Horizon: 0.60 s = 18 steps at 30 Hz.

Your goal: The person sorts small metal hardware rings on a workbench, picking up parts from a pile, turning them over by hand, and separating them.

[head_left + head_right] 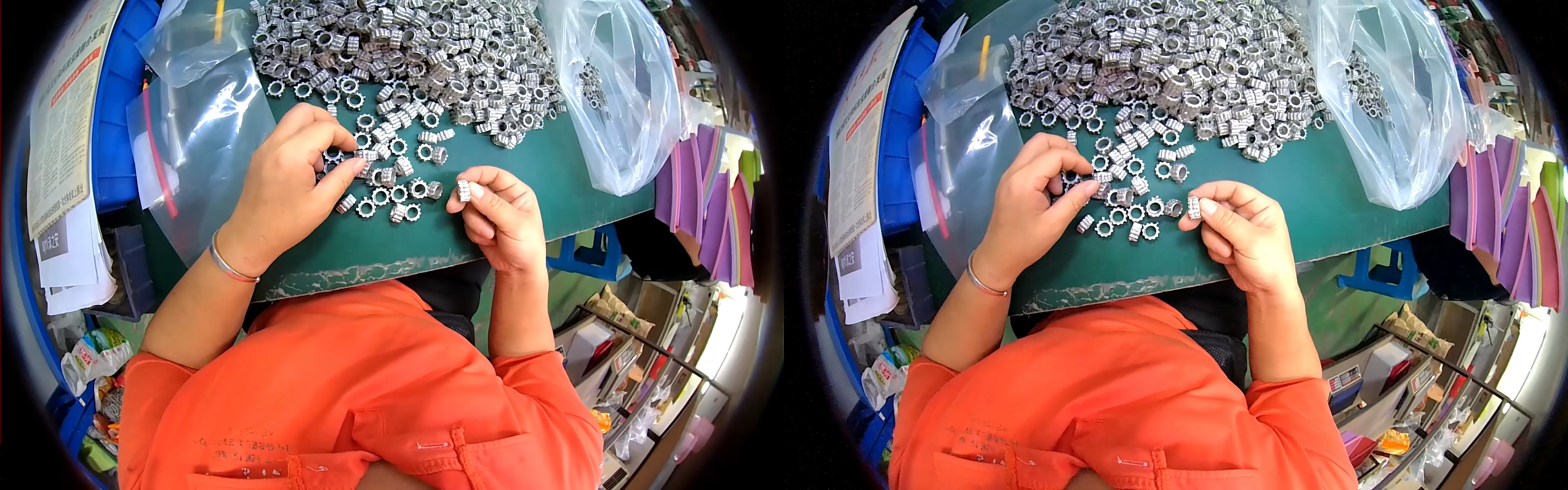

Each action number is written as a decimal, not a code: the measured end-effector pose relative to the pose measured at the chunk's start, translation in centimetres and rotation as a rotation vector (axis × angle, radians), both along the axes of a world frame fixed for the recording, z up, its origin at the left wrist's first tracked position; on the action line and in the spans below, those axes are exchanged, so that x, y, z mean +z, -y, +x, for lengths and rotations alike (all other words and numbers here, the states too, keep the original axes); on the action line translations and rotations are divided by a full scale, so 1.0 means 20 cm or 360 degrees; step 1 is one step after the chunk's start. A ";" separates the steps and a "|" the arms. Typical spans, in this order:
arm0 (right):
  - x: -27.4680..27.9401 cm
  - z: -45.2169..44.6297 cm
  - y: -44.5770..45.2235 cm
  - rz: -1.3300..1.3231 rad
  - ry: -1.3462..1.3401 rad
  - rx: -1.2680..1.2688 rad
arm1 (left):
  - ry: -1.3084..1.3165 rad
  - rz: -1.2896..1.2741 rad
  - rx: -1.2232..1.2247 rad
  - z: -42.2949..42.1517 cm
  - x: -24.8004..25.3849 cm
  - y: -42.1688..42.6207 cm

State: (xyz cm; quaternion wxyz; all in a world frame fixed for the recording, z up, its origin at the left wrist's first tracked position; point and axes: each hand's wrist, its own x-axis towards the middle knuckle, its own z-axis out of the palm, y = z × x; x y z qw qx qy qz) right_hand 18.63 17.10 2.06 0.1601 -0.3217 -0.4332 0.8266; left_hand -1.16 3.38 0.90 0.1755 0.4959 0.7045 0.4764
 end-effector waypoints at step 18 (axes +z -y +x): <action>0.00 -0.07 0.06 0.2044 0.0542 0.0371 | -0.0040 -0.0018 0.0023 -0.01 0.00 0.00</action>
